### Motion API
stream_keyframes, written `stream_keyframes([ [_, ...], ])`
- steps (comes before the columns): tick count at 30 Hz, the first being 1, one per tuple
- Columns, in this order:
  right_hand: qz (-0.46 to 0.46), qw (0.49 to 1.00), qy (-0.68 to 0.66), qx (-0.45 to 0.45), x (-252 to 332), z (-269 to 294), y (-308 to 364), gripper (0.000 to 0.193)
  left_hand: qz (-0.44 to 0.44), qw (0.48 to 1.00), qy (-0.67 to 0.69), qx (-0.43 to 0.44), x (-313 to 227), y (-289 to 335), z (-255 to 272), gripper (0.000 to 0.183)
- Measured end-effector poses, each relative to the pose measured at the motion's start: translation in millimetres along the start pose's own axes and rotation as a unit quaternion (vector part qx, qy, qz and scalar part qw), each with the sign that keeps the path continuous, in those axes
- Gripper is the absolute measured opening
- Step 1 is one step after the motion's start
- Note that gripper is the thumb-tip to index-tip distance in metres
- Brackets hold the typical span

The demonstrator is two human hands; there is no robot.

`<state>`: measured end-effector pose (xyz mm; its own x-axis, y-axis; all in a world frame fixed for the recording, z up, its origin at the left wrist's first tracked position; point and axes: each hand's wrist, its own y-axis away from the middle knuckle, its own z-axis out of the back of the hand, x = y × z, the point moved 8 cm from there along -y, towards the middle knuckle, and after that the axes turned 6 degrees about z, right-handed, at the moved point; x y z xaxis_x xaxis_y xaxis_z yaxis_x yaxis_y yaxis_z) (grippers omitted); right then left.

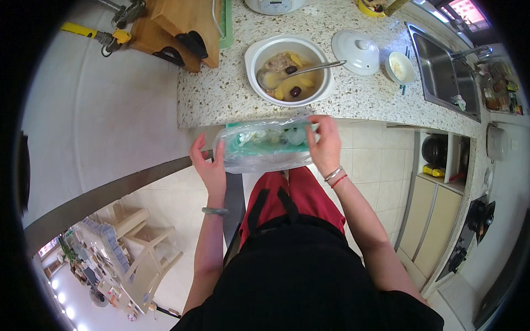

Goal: The person clears leftover food from a dining table into a trash bin. They use chopsticks to transfer meat and bones from plates and a ladle to scoop soup from a pot. The person also wipes the table surface with a tissue and discards used tissues and food scraps into a bin in the kitchen.

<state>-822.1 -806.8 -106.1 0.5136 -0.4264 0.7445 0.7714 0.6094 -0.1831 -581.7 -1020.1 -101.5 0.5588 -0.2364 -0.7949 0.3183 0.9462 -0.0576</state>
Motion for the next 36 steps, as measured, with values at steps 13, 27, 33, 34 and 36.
stream_keyframes([
  [13,0.151,0.899,0.210,0.353,11,-148,30,0.018,0.556,0.717,0.331,0.260,77,140,-78,0.037],
  [27,0.111,0.875,0.206,0.424,-17,-188,22,0.039,0.449,0.742,0.361,0.342,21,141,-68,0.011],
  [33,0.050,0.837,0.264,0.477,-18,-170,13,0.060,0.436,0.737,0.385,0.344,23,142,-68,0.013],
  [34,0.061,0.846,0.239,0.472,-23,-174,14,0.057,0.437,0.736,0.384,0.347,22,143,-69,0.013],
  [36,0.079,0.864,0.187,0.460,-35,-182,18,0.052,0.438,0.733,0.377,0.359,20,142,-72,0.013],
])
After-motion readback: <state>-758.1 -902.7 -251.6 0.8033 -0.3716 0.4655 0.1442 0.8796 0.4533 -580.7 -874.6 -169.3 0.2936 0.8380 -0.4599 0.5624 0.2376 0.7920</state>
